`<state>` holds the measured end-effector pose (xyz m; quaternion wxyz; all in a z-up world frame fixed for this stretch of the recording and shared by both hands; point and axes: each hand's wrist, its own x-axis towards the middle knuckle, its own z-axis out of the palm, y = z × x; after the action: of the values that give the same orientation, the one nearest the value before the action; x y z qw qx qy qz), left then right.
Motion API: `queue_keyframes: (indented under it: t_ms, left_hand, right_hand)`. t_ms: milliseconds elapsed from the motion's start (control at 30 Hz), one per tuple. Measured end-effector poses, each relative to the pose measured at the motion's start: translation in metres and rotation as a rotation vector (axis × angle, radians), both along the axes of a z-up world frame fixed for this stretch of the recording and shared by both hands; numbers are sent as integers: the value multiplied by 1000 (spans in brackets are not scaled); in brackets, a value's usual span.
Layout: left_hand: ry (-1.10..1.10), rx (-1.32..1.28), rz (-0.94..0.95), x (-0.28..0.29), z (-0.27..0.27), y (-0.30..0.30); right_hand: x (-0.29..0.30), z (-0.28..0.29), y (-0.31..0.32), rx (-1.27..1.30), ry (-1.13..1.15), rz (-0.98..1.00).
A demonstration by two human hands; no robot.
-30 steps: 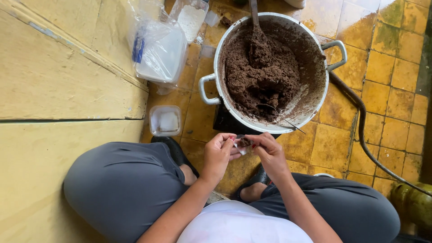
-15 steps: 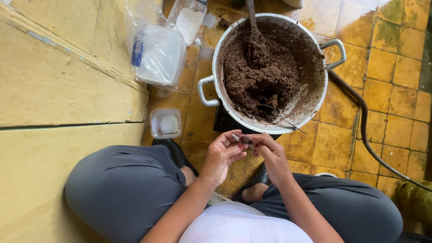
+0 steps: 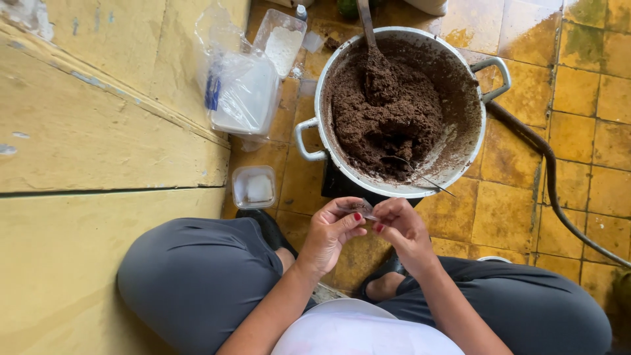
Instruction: Filling small plastic containers with a brown paste-like mixture from a large pot using a spoon.
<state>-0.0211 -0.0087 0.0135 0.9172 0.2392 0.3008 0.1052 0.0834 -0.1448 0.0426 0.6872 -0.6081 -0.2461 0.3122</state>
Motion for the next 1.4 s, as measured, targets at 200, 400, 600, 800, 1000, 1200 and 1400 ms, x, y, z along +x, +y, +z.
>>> queue_keyframes:
  t_ms: [200,400,600,800,1000,1200,1400]
  left_hand:
    - [-27,-5,12,-2,2,0]
    - [-53,42,1,-6,30,3]
    - [-104,72,-8,-10,33,1]
    - [-161,13,-15,-13,34,-4]
    - [-240,-54,-34,-16,29,-8]
    - [-292,-72,-24,-17,25,-12]
    - [-385,39,-9,-18,33,-11]
  right_hand:
    - [1,-8,0,39,-158,2]
    - [4,8,1,131,-191,-8]
    - [3,4,-3,233,-15,-58]
    - [-10,-2,4,319,477,-50]
    - [-19,-8,11,381,618,47]
    - [-27,-19,12,393,660,63]
    - [-29,-7,11,322,588,85]
